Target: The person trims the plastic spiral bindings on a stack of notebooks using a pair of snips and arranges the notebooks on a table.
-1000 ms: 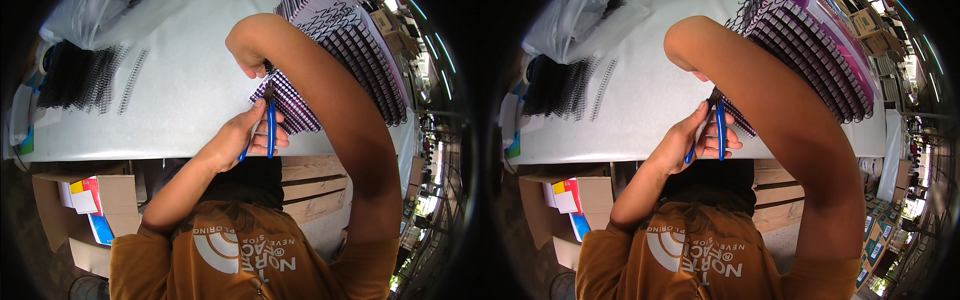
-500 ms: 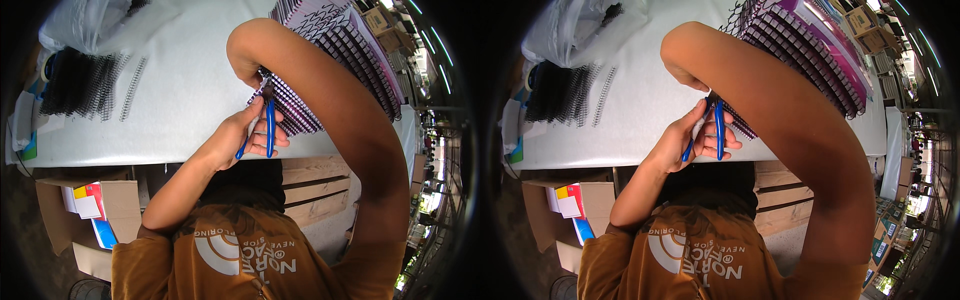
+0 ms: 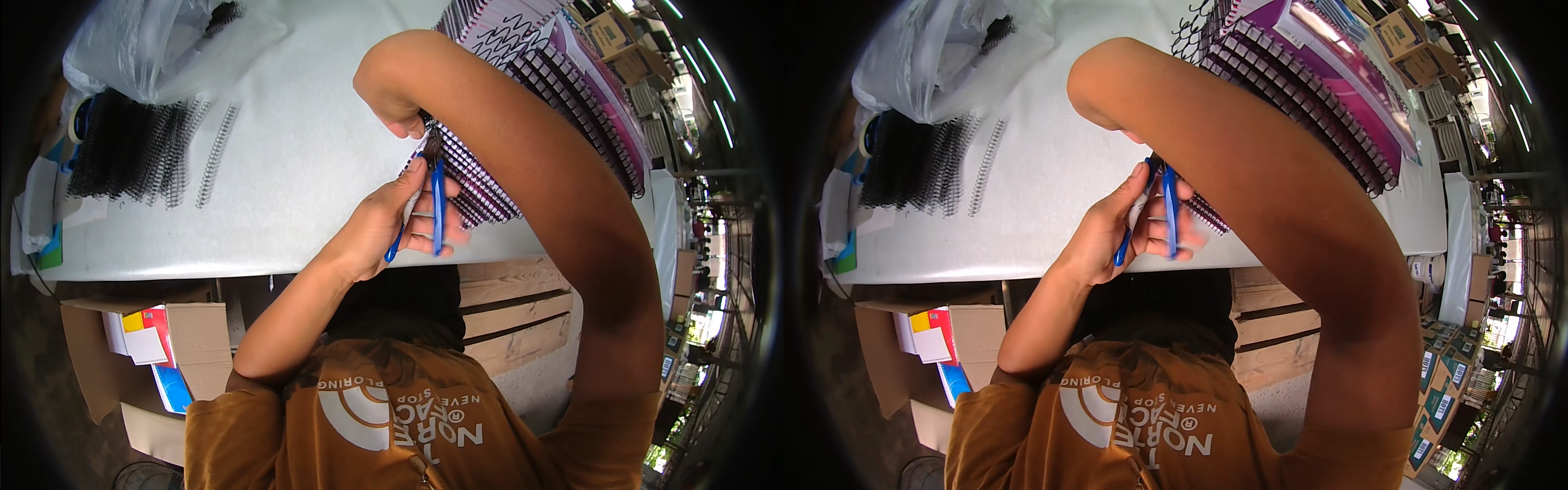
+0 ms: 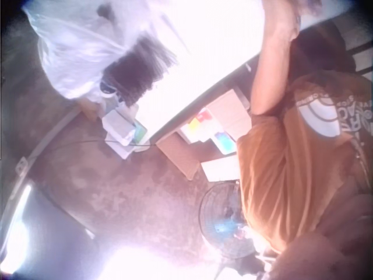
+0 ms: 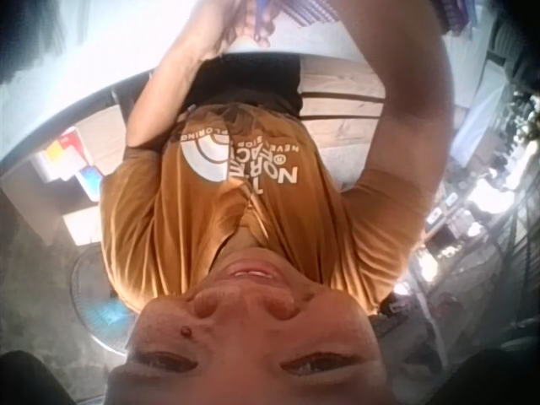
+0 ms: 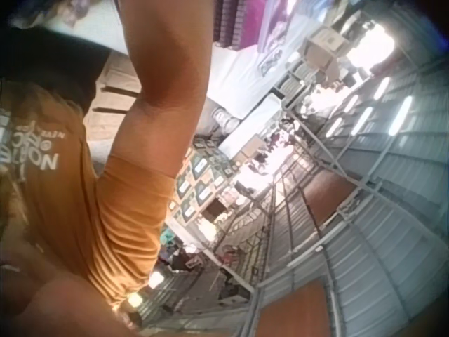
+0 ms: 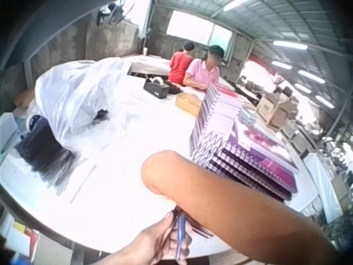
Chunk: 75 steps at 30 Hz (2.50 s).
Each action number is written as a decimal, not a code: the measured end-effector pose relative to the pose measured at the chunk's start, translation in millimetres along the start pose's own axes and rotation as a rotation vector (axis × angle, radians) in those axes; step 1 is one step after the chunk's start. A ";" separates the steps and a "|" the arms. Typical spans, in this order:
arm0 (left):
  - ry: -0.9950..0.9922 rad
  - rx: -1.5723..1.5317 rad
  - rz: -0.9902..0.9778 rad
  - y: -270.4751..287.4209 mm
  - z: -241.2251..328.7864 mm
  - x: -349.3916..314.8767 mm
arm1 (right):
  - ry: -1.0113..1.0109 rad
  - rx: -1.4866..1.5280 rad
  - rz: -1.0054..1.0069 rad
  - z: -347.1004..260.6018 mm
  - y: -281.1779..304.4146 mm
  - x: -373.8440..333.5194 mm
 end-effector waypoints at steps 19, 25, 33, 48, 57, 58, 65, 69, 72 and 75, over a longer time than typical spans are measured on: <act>-0.071 0.105 -0.091 -1.0 4.1 -14.6 | -0.115 -0.001 0.088 7.1 13.3 -31.1; -0.046 0.028 0.086 -16.5 10.2 -7.6 | -0.094 0.007 0.108 7.5 18.7 -27.1; -0.021 0.114 -0.117 -15.4 0.1 -18.7 | -0.178 0.015 0.158 14.8 17.6 -40.4; 0.003 -0.165 -0.264 -7.4 11.4 -8.3 | -0.074 0.032 0.008 22.6 34.3 -64.0; -0.054 0.032 0.013 -31.5 17.5 -10.0 | -0.212 0.098 0.027 29.3 32.3 -58.5; -0.056 0.035 -0.063 -27.7 19.3 -10.1 | -0.231 0.108 0.020 29.7 32.9 -59.4; -0.089 0.100 -0.160 -24.6 19.6 -17.6 | -0.456 0.193 -0.049 27.4 39.8 -53.0; -0.054 0.133 -0.195 -31.2 21.3 -14.2 | -0.717 0.302 -0.195 22.1 42.3 -51.5; -0.047 0.119 -0.194 -32.9 22.2 -12.3 | -0.753 0.295 -0.283 21.3 47.4 -55.1; -0.051 0.094 -0.149 -33.3 21.7 -13.1 | -0.730 0.160 -0.304 22.9 50.3 -56.6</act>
Point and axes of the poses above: each hand's wrist, its own x-axis towards the middle knuckle, its own y-axis out of the back of the hand, z = x × y, the point moved 3 cm from there along x, towards the middle knuckle, and after that the axes turned 4 degrees about z, right-handed, at the moved point
